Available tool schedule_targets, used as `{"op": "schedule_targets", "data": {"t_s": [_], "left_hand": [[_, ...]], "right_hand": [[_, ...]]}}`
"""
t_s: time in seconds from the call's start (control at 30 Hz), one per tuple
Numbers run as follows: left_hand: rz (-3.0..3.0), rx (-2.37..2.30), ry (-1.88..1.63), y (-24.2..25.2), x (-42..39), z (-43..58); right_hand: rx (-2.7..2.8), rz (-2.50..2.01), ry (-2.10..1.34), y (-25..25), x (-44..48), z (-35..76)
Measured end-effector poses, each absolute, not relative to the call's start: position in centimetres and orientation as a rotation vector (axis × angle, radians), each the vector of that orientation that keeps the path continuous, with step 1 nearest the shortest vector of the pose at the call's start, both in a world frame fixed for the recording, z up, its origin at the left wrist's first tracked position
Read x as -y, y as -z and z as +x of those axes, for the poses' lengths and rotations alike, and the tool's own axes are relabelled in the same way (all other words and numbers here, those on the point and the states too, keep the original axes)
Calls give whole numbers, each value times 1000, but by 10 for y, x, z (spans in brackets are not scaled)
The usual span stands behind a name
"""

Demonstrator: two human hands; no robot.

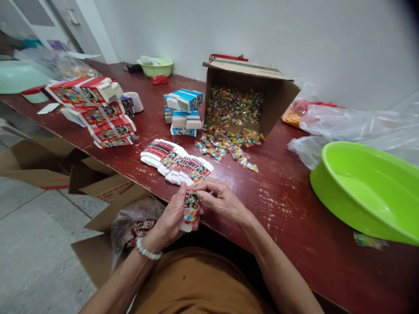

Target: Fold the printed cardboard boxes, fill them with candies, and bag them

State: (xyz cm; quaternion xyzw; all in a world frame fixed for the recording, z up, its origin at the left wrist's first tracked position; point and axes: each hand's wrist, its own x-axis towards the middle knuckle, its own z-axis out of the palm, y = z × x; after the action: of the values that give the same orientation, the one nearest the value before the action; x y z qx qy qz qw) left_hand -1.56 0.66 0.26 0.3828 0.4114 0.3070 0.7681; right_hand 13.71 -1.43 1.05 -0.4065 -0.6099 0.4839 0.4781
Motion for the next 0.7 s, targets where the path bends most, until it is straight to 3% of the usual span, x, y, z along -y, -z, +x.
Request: {"op": "schedule_targets", "data": {"t_s": [0.17, 0.4, 0.57, 0.7], "left_hand": [[739, -805, -727, 1, 1, -11], [547, -738, -404, 18, 45, -33], [898, -942, -376, 31, 35, -82], [1336, -1041, 63, 34, 15, -112]], "right_hand": [[1604, -1015, -1060, 5, 17, 149], [1189, -2000, -348, 11, -34, 266], [1060, -2166, -324, 32, -38, 302], [1121, -2067, -410, 35, -25, 286]]}}
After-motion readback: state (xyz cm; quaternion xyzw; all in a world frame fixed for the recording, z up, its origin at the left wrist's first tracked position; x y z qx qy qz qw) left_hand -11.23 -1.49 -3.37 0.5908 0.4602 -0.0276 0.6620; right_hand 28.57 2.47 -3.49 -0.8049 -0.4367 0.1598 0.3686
